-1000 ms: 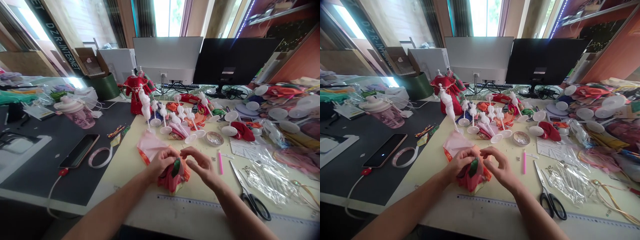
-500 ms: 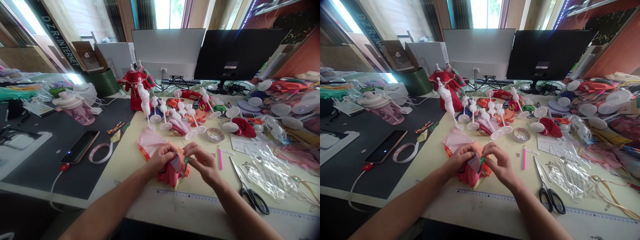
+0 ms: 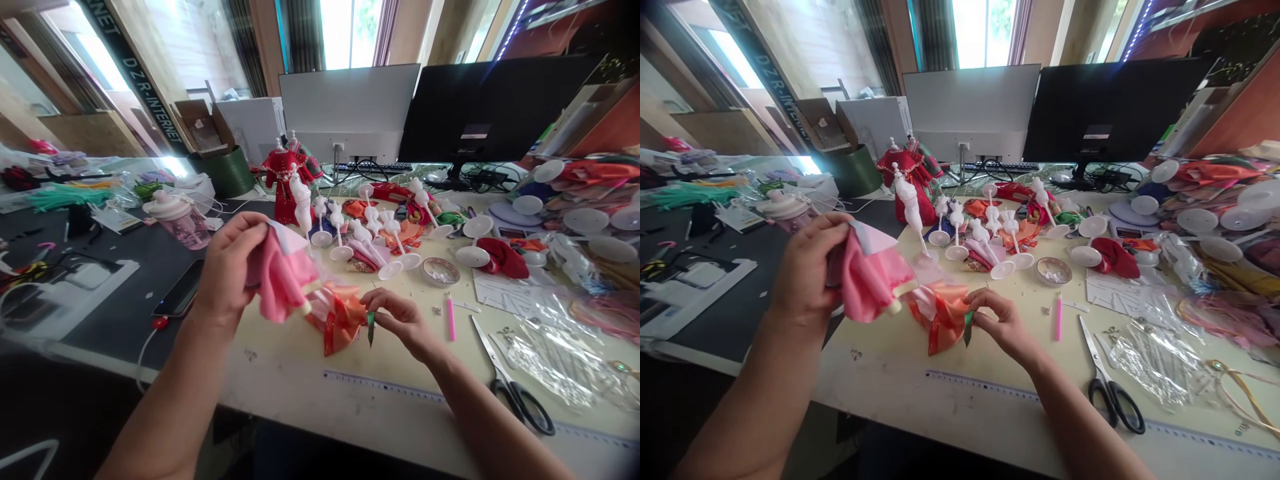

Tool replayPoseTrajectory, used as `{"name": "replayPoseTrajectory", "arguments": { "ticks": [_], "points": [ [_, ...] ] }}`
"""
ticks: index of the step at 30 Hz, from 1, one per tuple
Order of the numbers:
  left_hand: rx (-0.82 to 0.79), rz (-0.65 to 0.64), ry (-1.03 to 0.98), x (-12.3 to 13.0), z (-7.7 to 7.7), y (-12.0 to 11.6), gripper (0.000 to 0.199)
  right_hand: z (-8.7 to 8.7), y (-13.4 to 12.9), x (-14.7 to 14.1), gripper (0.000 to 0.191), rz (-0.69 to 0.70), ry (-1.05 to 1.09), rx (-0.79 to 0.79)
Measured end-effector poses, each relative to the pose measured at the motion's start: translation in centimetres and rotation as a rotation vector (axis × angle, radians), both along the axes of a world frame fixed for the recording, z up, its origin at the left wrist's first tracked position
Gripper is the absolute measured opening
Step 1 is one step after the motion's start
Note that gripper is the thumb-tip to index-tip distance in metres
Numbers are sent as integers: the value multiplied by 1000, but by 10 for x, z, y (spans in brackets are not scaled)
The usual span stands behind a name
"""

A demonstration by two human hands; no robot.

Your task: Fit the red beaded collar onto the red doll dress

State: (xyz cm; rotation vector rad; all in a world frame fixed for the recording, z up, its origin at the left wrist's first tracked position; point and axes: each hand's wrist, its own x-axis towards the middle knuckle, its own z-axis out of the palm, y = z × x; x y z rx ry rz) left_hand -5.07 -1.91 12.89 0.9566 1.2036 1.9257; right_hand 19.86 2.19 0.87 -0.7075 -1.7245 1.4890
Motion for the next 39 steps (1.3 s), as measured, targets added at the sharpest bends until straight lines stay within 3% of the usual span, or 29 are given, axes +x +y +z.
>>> {"name": "replayPoseTrajectory", "arguments": {
  "ticks": [3, 9, 14, 18, 21, 25, 28, 32, 39],
  "points": [
    [-14, -27, 43, -4, 3, -3, 3, 0, -5, -7, 9, 39, -93, 106],
    [-157, -175, -29, 14, -14, -10, 9, 2, -16, -29, 10, 87, -282, 378],
    [-178, -268, -54, 21, -11, -21, 13, -4, -13, -48, 18, 78, -399, 639],
    [-97, -129, -34, -1, -7, -24, 13, 3, -12, -34, 14, 84, -380, 478],
    [-67, 0, -24, -26, -9, -23, 14, 16, -12, -3, 11, 42, -314, 244],
    [-44, 115, -8, -48, -16, -20, 14, 31, -15, 43, 17, -15, -243, 70],
    [-62, 171, 99, -52, -23, -17, 16, 35, -21, 68, 15, -165, -123, -8],
    [-152, 200, 149, -54, -37, -8, 20, 33, -29, 82, 17, -380, -72, -89],
    [-226, 238, 158, -69, -64, 10, 23, 16, -24, 92, 22, -490, -130, -159]
  ]
}}
